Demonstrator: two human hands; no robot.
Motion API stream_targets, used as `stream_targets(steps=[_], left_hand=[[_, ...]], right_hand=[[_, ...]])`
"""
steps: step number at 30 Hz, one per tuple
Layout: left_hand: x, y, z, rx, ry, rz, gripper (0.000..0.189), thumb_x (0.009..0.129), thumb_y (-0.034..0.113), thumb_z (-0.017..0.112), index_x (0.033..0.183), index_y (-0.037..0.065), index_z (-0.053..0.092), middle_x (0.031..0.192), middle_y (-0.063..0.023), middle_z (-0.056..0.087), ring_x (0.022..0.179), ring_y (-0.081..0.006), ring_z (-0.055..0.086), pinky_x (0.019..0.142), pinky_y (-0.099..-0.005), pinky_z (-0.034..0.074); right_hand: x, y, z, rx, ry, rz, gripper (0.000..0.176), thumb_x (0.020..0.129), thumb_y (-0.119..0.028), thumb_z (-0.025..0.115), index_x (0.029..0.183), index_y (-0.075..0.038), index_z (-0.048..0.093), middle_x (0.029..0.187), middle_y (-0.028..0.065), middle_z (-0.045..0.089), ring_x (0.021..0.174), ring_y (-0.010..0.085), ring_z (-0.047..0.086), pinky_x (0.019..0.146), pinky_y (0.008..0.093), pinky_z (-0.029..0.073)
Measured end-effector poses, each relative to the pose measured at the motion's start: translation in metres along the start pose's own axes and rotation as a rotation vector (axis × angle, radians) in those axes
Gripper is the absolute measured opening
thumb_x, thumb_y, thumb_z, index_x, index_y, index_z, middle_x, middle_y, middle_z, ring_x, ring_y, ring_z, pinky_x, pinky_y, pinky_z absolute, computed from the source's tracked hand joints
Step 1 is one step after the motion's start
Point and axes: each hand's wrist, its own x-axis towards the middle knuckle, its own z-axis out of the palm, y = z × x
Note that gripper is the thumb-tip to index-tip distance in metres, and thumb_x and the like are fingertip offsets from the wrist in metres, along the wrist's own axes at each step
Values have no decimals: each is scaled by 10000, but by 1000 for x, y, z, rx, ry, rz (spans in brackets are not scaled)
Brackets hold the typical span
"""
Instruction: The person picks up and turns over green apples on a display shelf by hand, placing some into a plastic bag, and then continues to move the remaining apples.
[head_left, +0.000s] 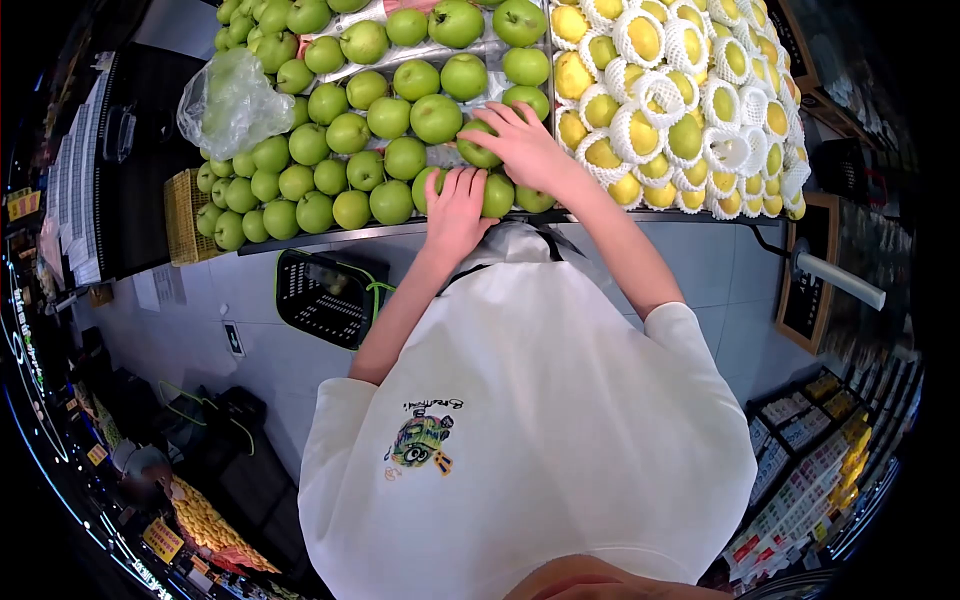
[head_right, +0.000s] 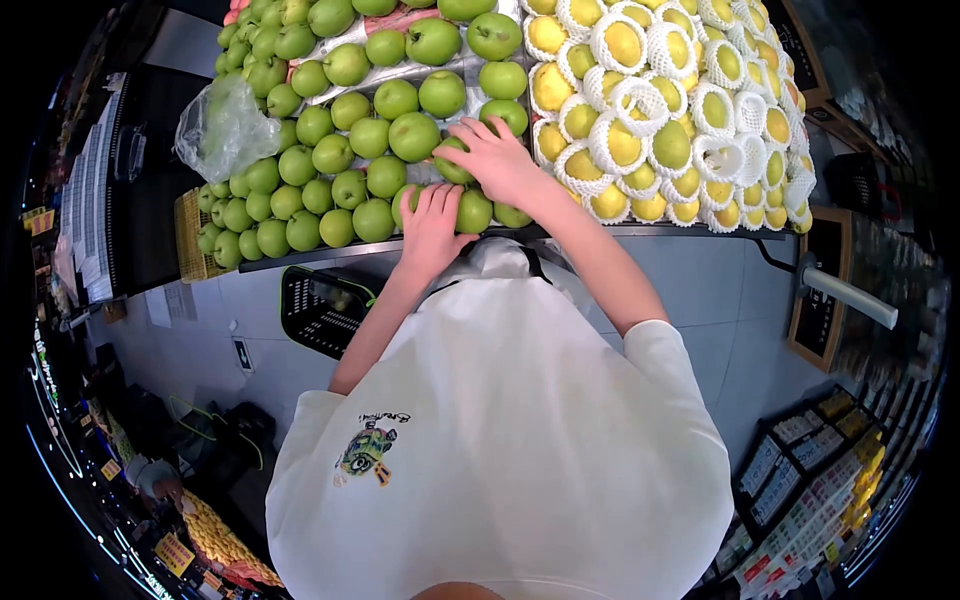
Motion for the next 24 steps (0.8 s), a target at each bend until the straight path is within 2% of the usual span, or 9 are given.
stream_targets(steps=[1,2,5,7,9,11,16,24], left_hand=[[3,-1,-1,-32,-14,10,903,662,357,979,1422,73,582,1414,-82,621,1377,-246,538,1230,-558,270],[5,-4,-1,-34,-7,13,903,662,357,979,1422,73,582,1414,-82,621,1377,-246,538,1230,-558,270],[4,-14,-1,-98,-10,78,889,676,367,970,1422,77,585,1371,-79,635,1313,-244,567,1218,-546,299],[6,-16,-5,-76,-2,122,861,697,377,955,1418,81,590,1346,-77,644,1270,-247,584,1204,-547,321],[7,-19,-4,-74,12,152,848,719,391,940,1421,73,588,1340,-83,646,1262,-253,586,1201,-550,324],[9,-22,-5,-72,21,184,835,740,404,926,1424,65,585,1334,-88,648,1254,-258,588,1197,-554,328],[15,-28,-7,-37,-109,222,838,813,446,873,1463,32,546,1325,-120,650,1275,-275,578,1205,-565,321],[12,-33,-4,-32,-46,308,797,844,422,848,1462,25,540,1376,-133,625,1324,-296,540,1203,-561,332]], right_hand=[[7,4,4,21,-53,-31,691,787,9,743,1426,-221,619,1437,84,604,1430,312,512,1203,579,349],[10,8,7,48,-101,-35,756,754,-11,791,1454,-225,604,1404,62,621,1393,280,543,1201,590,342],[19,10,-6,97,-220,-12,794,727,-34,834,1458,-236,597,1359,45,637,1354,252,568,1201,617,333],[16,13,-4,88,-168,-36,836,687,-53,878,1450,-247,600,1338,30,643,1328,238,577,1202,630,326],[12,12,-3,90,-158,-16,912,638,-56,916,1462,-255,580,1405,20,618,1357,242,563,1217,594,289],[9,11,-4,85,-127,-5,901,633,-60,917,1451,-251,590,1414,22,618,1356,246,567,1218,587,285],[3,14,2,134,-17,28,871,630,-61,915,1425,-245,611,1446,26,620,1354,258,577,1222,555,275],[2,14,2,220,2,80,837,623,-74,931,1392,-245,647,1462,28,634,1344,262,586,1220,517,278]])
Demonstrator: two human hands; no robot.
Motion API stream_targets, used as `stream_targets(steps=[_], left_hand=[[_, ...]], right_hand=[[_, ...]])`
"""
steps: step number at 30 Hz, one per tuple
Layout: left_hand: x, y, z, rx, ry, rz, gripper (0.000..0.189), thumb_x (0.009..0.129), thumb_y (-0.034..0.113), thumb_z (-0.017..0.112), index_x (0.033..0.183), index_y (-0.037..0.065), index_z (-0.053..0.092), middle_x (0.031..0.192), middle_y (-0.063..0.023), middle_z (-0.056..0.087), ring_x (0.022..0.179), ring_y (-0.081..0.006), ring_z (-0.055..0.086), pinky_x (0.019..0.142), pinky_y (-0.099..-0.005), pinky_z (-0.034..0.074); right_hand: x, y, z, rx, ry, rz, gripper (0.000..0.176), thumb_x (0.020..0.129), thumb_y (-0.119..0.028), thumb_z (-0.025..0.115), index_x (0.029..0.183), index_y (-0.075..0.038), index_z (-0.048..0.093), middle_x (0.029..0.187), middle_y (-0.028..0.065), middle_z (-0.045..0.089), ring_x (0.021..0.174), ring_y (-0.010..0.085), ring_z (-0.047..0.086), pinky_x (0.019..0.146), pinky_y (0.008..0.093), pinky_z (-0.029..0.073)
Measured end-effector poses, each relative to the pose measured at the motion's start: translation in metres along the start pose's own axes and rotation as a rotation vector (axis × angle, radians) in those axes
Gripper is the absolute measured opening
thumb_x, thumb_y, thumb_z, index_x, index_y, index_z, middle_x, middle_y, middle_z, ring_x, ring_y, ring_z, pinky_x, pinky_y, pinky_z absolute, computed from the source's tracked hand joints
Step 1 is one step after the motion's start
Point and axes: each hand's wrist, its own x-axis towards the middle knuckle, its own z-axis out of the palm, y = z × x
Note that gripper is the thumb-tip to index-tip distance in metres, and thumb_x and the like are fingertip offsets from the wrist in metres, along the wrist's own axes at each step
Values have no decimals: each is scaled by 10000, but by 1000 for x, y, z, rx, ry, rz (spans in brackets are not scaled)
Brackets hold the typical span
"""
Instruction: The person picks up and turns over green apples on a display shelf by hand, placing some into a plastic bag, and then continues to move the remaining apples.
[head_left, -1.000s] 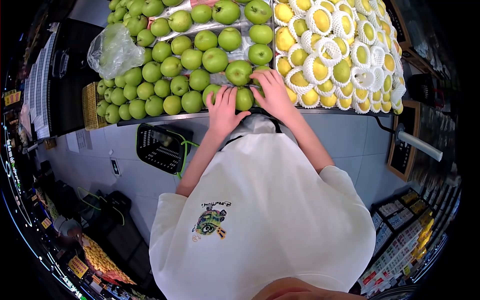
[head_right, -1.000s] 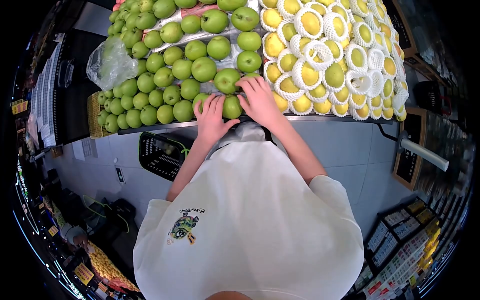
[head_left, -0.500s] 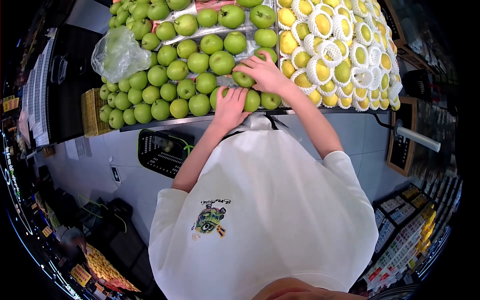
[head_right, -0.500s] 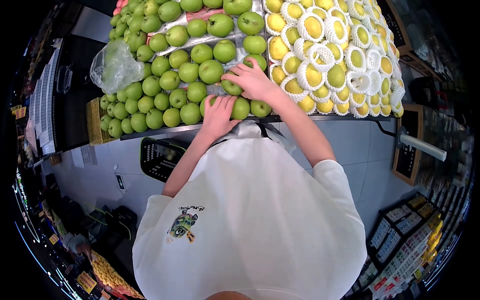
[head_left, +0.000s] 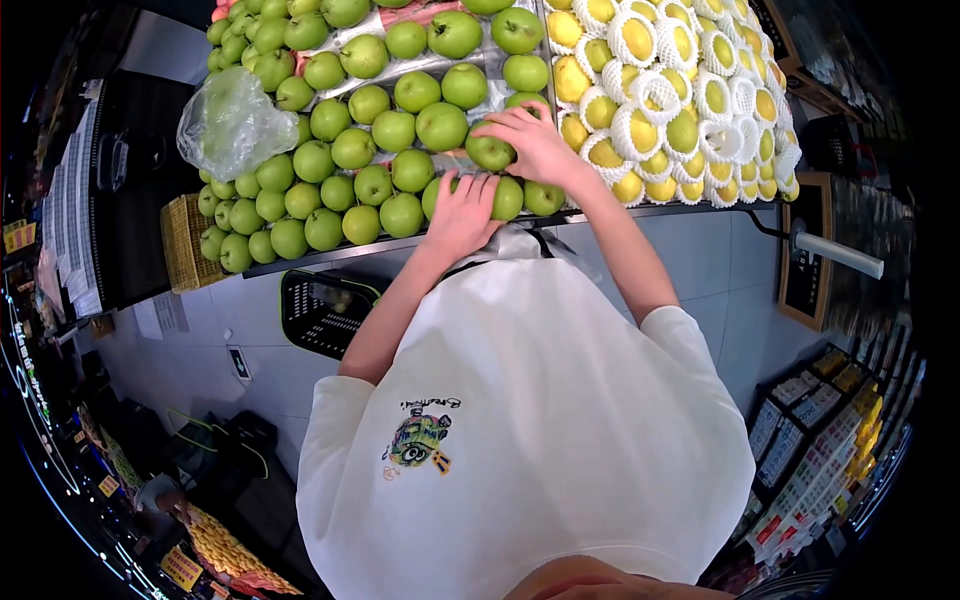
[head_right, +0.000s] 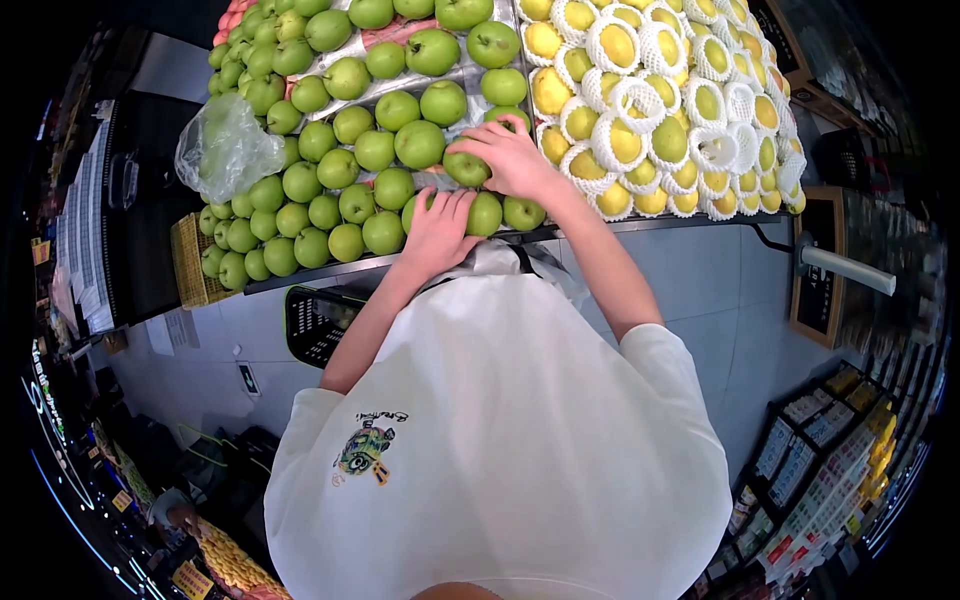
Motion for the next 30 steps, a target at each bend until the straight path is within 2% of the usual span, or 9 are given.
stream_targets(steps=[4,11,14,16,17,19,23,25,30], left_hand=[[-8,-3,4,-22,119,24,786,849,397,840,1465,15,533,1439,-126,607,1327,-298,534,1194,-558,340],[-7,-4,-7,-20,102,40,763,876,421,818,1453,3,546,1408,-124,634,1302,-300,550,1185,-542,343],[5,-3,-16,-21,34,37,739,919,451,786,1446,-10,552,1331,-138,675,1277,-308,560,1177,-524,348],[18,-2,-32,-89,-281,-101,700,976,500,725,1424,-18,578,1275,-169,698,1277,-321,561,1170,-501,353],[23,-4,-36,-88,-282,-101,700,976,500,725,1424,-18,578,1275,-169,698,1277,-321,561,1170,-501,353],[31,-11,-40,-158,-456,-128,681,1027,556,637,1378,-27,625,1249,-209,709,1300,-341,560,1181,-486,344],[35,-22,-30,-170,-392,-91,679,1052,591,573,1294,-34,680,1231,-226,716,1312,-352,566,1190,-487,334],[37,-22,-31,-179,-433,-123,701,1063,608,527,1223,-45,724,1224,-197,751,1380,-315,532,1169,-476,333],[40,-19,-35,-180,-446,-190,668,1063,615,531,1183,-4,750,1188,-194,751,1310,-330,574,1163,-479,348]], right_hand=[[-1,0,1,12,36,-4,835,627,-76,935,1393,-245,650,1458,30,635,1338,262,590,1220,513,278],[-7,3,1,135,87,32,809,652,-103,945,1391,-233,643,1449,39,648,1359,271,582,1241,505,282],[-6,3,5,179,126,38,799,657,-103,937,1385,-227,634,1420,37,654,1355,282,580,1238,504,301],[-6,2,4,174,148,32,799,655,-101,937,1383,-223,632,1415,33,656,1353,284,579,1240,499,305],[-5,2,1,153,123,36,802,653,-101,936,1384,-222,630,1405,33,659,1346,285,579,1240,497,308],[-4,-1,-4,132,100,40,805,651,-102,936,1385,-221,628,1396,34,661,1340,286,580,1240,495,310],[3,-9,-14,30,22,56,816,637,-102,943,1376,-219,616,1356,43,685,1354,300,563,1240,549,289],[7,-13,-20,-55,-13,71,823,633,-98,947,1371,-219,604,1352,46,691,1369,299,553,1242,568,279],[20,-16,-18,-176,-183,112,877,633,-109,929,1406,-212,528,1295,45,692,1381,309,543,1240,650,263]])
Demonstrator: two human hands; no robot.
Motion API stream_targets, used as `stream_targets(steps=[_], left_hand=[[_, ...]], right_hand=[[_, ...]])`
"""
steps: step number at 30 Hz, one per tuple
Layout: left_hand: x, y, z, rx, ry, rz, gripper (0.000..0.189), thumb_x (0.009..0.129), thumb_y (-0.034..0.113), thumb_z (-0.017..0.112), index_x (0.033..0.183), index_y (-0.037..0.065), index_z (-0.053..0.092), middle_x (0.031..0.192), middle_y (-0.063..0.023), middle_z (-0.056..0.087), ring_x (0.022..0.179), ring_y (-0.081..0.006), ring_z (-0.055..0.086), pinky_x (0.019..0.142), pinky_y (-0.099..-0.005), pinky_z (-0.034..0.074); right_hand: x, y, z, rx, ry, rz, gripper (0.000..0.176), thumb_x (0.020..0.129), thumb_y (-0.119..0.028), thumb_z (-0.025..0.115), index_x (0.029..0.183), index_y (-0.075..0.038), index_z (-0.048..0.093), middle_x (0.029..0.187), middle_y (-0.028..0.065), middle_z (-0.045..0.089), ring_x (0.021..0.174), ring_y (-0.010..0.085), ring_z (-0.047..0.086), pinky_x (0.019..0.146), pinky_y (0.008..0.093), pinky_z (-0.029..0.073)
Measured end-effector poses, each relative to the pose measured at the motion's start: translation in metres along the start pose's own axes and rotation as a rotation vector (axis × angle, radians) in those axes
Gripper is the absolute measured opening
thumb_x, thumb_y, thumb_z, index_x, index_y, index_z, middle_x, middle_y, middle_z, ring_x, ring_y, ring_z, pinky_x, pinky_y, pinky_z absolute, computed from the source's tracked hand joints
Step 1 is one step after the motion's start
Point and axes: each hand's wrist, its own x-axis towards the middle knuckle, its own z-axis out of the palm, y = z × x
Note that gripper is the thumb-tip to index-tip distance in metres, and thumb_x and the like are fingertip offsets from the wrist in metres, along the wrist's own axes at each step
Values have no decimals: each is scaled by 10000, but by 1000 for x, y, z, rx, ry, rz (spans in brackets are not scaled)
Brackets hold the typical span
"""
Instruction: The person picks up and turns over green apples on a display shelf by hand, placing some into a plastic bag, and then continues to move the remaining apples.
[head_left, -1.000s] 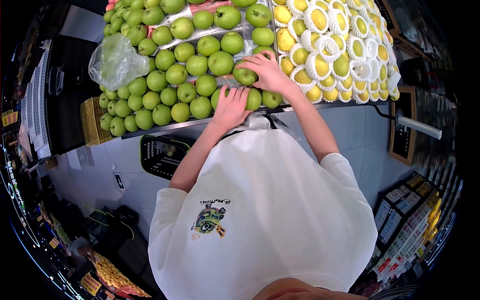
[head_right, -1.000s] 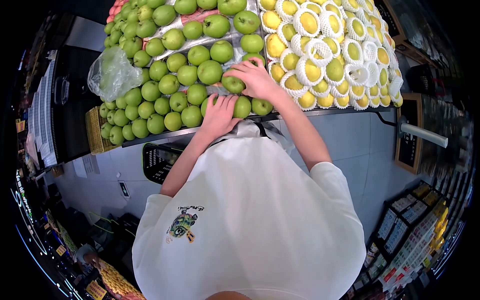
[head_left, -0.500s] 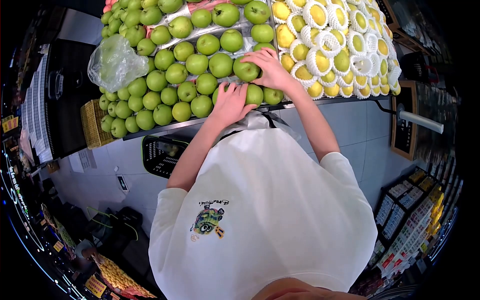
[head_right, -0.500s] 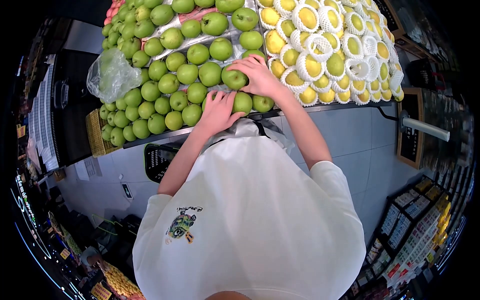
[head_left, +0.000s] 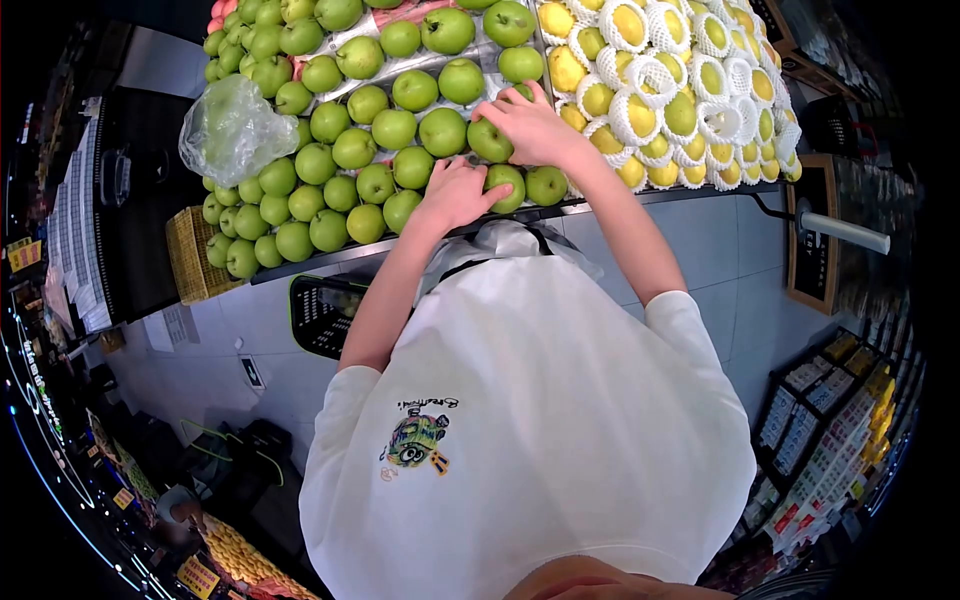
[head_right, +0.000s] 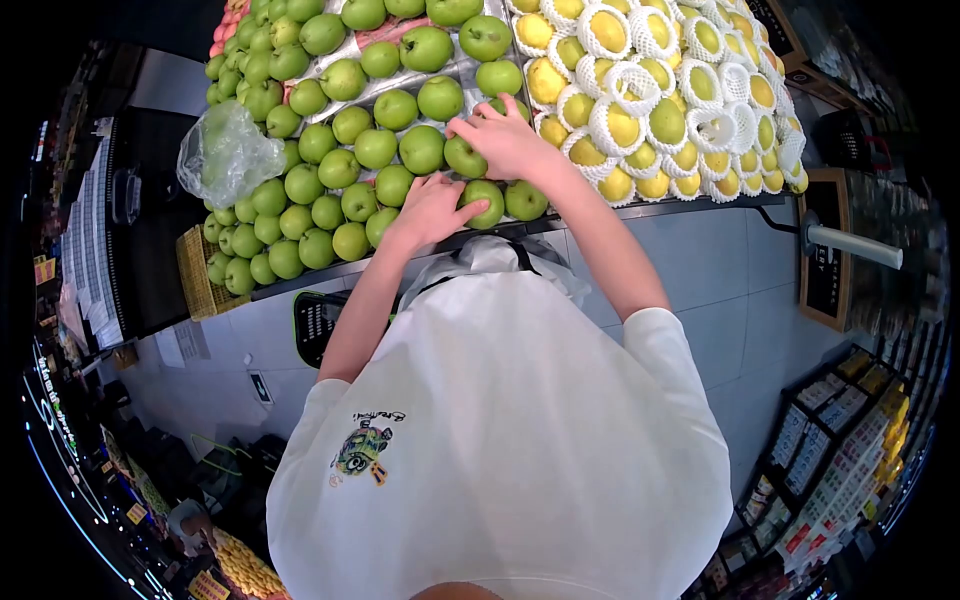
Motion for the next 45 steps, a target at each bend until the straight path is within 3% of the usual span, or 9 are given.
stream_targets(steps=[5,8,11,13,14,24,34,40,45], left_hand=[[-6,-3,9,-36,80,-17,620,1053,614,555,1169,44,769,1115,-169,758,1247,-341,599,1118,-472,394],[-10,-13,16,-118,299,47,476,1012,502,681,1127,50,777,1065,-159,757,1232,-344,603,1097,-473,422],[-7,-34,6,-373,558,-61,409,893,341,828,1178,60,750,1177,-126,733,1251,-326,589,1084,-468,428],[-10,-39,-14,6,660,-114,649,816,249,887,1391,82,637,1360,-100,646,1316,-315,547,1104,-468,426],[-6,-46,-18,68,538,-140,879,775,263,909,1543,120,506,1486,-81,552,1367,-296,511,1132,-457,408],[16,-71,-28,104,522,-70,1011,586,344,972,1511,185,595,1334,-95,592,1326,-296,520,1169,-485,340],[19,-56,-46,201,424,-110,1031,602,344,973,1537,175,572,1301,-157,560,1270,-348,546,1148,-502,368],[19,-59,-47,286,371,-63,1074,599,321,961,1571,172,530,1279,-144,554,1245,-336,558,1144,-509,370],[15,-75,-28,156,443,-16,1051,654,281,953,1567,86,471,1471,-122,551,1314,-314,559,1165,-502,368]], right_hand=[[-2,0,2,-75,-60,0,908,652,-95,909,1446,-213,485,1354,32,646,1406,294,530,1265,666,236],[-8,1,8,-37,-25,-1,933,655,-90,905,1472,-222,474,1405,32,609,1432,285,511,1277,671,221],[-13,-1,7,-17,12,11,968,651,-80,907,1497,-233,462,1464,27,559,1456,278,490,1285,670,207],[-15,-3,7,46,43,19,962,670,-55,889,1512,-245,464,1452,36,569,1460,282,484,1290,683,188],[-15,-4,7,43,55,22,946,670,-54,894,1498,-243,477,1436,20,577,1451,272,494,1290,682,182],[-14,-7,5,100,46,53,829,692,-51,895,1420,-244,549,1331,-23,647,1348,237,593,1284,666,196],[-2,-1,16,91,81,-3,705,682,-44,881,1313,-205,613,1218,3,715,1247,255,653,1263,669,217],[2,3,10,93,0,14,782,653,-71,913,1345,-215,578,1226,2,717,1266,260,648,1263,654,227],[-2,1,5,83,-27,3,885,640,-67,927,1417,-236,538,1365,20,661,1329,264,607,1286,652,205]])
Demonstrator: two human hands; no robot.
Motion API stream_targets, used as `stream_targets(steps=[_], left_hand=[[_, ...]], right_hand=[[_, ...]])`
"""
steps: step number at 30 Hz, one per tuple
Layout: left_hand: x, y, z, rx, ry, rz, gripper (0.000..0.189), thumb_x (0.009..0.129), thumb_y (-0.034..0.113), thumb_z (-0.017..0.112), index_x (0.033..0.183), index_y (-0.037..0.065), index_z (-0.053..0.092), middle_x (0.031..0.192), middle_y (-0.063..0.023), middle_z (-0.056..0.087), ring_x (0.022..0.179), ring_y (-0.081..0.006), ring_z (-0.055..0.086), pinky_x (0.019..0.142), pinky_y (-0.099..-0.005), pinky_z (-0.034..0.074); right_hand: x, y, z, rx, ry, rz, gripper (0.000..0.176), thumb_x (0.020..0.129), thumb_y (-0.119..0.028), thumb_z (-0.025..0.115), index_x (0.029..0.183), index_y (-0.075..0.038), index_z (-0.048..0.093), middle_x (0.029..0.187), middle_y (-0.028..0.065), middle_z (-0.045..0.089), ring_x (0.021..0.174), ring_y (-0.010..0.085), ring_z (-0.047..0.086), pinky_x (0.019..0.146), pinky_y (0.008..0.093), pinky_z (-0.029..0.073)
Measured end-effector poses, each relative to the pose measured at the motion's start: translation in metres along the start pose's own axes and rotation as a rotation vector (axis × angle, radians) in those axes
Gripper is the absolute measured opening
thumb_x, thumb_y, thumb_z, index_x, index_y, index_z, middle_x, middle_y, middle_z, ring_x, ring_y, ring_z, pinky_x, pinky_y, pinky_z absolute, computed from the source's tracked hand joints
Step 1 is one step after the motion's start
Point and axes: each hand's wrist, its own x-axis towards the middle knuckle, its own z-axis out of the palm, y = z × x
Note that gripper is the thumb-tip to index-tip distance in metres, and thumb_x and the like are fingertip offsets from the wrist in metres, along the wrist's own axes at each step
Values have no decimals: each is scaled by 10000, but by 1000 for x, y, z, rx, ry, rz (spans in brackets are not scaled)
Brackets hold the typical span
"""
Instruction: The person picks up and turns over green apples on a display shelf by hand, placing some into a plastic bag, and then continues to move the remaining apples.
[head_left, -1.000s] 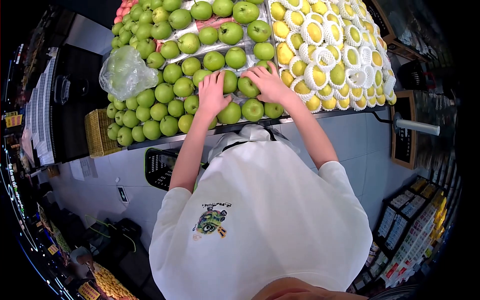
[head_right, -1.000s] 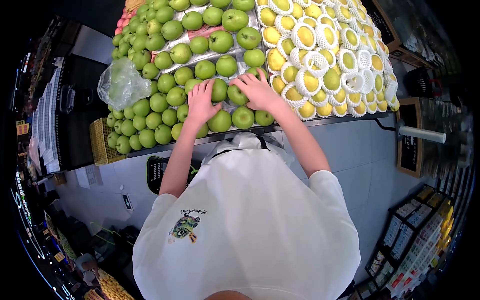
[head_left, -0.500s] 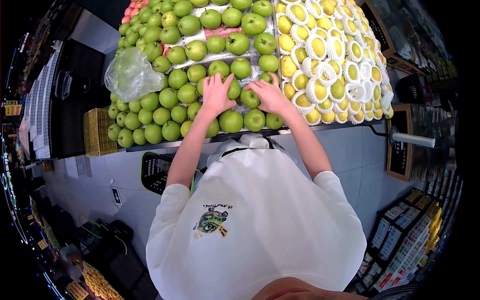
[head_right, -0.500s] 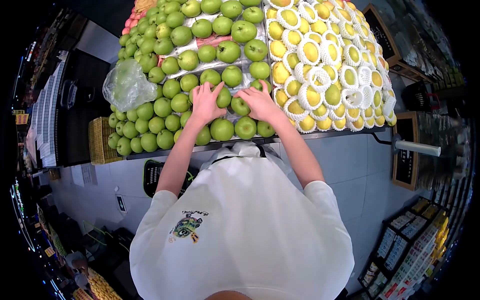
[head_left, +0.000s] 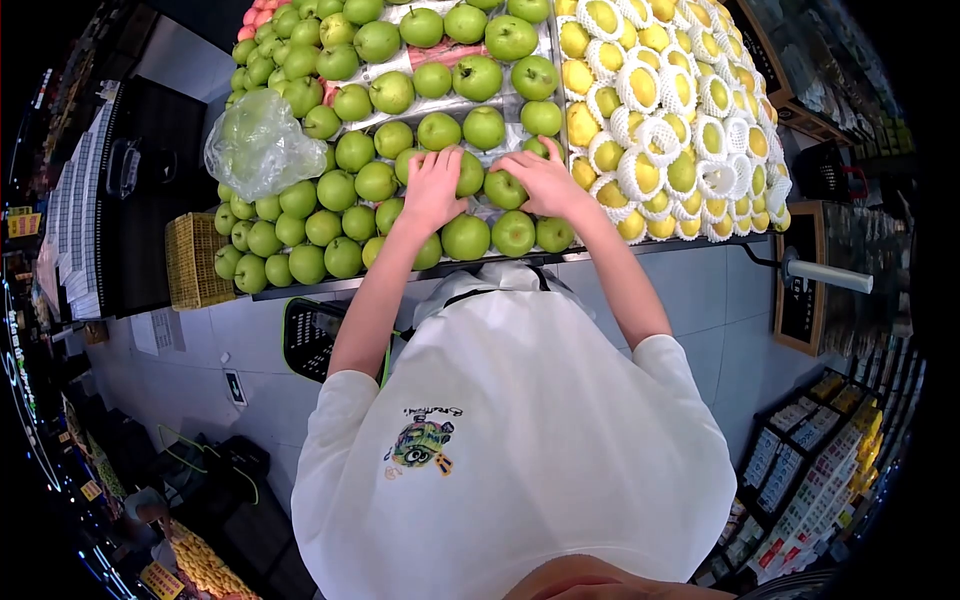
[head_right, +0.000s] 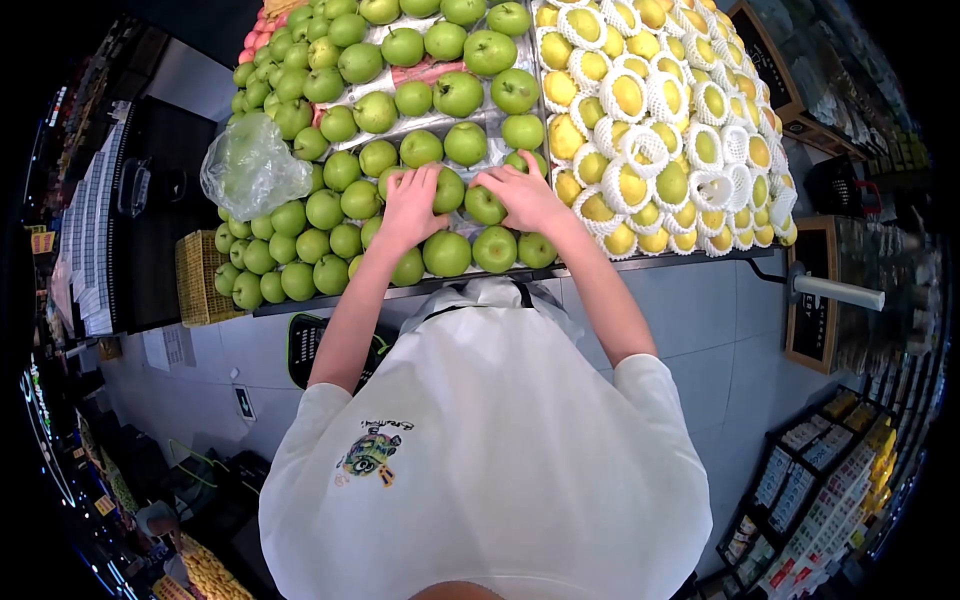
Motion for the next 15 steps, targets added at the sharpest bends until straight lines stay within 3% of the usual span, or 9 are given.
stream_targets(steps=[5,8,10,11,13,15], left_hand=[[-16,-3,-1,-4,114,51,1026,727,291,931,1599,70,438,1563,-128,516,1404,-301,515,1198,-506,347],[-22,-7,-1,-65,183,57,976,797,312,901,1619,78,427,1563,-132,517,1431,-311,490,1208,-510,338],[-28,-10,0,-122,231,56,941,836,323,883,1625,89,429,1561,-133,517,1440,-320,478,1208,-512,336],[-33,-11,0,-153,289,26,882,858,329,870,1604,95,461,1543,-129,532,1414,-326,496,1192,-510,347],[-45,-9,-5,-235,382,-43,739,897,341,853,1527,95,557,1459,-119,591,1313,-322,557,1126,-493,388],[-66,-6,-7,-338,305,-68,734,876,350,867,1504,103,580,1429,-104,607,1281,-314,572,1102,-480,400]], right_hand=[[-9,-9,-3,-21,50,-18,961,695,-26,887,1537,-252,483,1491,106,558,1446,319,514,1316,636,184],[-15,-20,-19,167,71,45,919,770,2,821,1577,-253,461,1497,155,531,1499,375,449,1326,613,194],[-21,-24,-18,97,205,63,795,827,24,747,1544,-219,504,1503,169,515,1480,400,447,1297,569,272],[-24,-28,-15,98,201,66,795,827,24,747,1544,-219,504,1503,169,515,1480,400,447,1297,569,272],[-31,-40,-9,207,327,58,672,844,23,722,1474,-153,568,1436,161,551,1385,393,502,1209,539,372],[-37,-53,2,248,345,52,616,854,20,710,1440,-121,587,1395,155,567,1329,385,521,1163,527,398]])
